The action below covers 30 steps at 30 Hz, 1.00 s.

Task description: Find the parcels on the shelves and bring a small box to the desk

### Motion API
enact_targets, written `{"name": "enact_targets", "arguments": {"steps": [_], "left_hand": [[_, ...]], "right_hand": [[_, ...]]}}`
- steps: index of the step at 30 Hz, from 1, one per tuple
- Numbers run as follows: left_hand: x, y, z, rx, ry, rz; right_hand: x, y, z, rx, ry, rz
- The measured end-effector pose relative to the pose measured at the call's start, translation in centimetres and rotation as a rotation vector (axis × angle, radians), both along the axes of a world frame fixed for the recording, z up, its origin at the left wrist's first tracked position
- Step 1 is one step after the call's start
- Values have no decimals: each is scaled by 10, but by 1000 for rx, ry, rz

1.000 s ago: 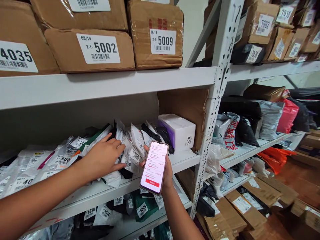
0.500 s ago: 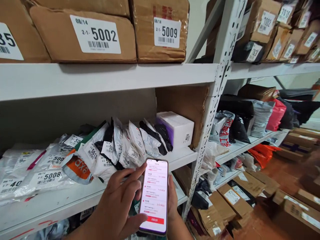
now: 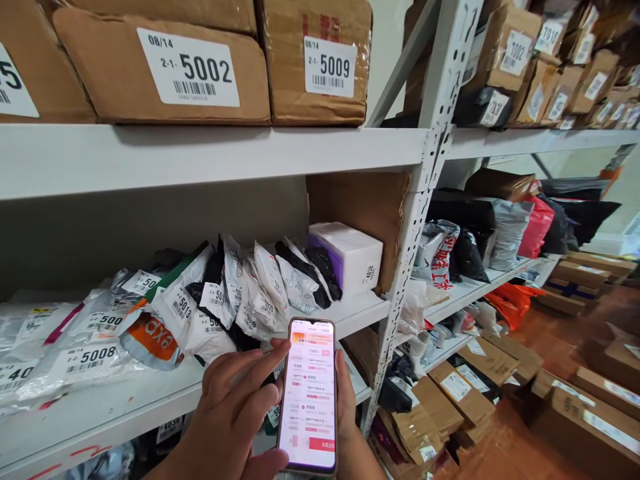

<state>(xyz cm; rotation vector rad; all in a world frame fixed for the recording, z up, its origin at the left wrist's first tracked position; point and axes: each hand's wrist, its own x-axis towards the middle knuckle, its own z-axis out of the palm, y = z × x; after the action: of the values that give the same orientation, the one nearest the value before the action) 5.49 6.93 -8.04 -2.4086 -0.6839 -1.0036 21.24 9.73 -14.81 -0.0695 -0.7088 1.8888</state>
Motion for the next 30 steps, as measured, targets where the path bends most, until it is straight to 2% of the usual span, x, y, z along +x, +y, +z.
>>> {"name": "enact_targets", "arguments": {"steps": [3, 5, 8, 11, 13, 15, 17, 20, 22, 25, 28, 30], "left_hand": [[-6, -5, -4, 47, -23, 54], [-13, -6, 4, 77, -55, 140], [-29, 0, 35, 166, -24, 266], [-43, 19, 76, 266, 166, 374], [-47, 38, 100, 207, 337, 411], [-47, 56, 115, 64, 503, 452], [-46, 68, 125, -111, 612, 557], [-47, 74, 131, -344, 645, 738], [-52, 72, 132, -436, 633, 774], [-60, 70, 131, -485, 618, 762], [-68, 69, 130, -481, 605, 749], [-71, 68, 130, -461, 605, 732]], "right_hand": [[8, -4, 15, -4, -27, 17], [20, -4, 38, -22, -59, 8], [45, 7, 88, -18, -14, -43], [65, 32, 145, -118, 49, -183], [72, 51, 172, -235, 93, -313], [76, 66, 186, -335, 73, -318], [81, 75, 187, -396, 50, -224], [96, 81, 176, -405, 103, -72], [107, 84, 168, -392, 154, -36], [115, 86, 157, -300, 187, -139], [114, 79, 144, -106, 155, -285], [110, 70, 134, -20, 54, -279]]}}
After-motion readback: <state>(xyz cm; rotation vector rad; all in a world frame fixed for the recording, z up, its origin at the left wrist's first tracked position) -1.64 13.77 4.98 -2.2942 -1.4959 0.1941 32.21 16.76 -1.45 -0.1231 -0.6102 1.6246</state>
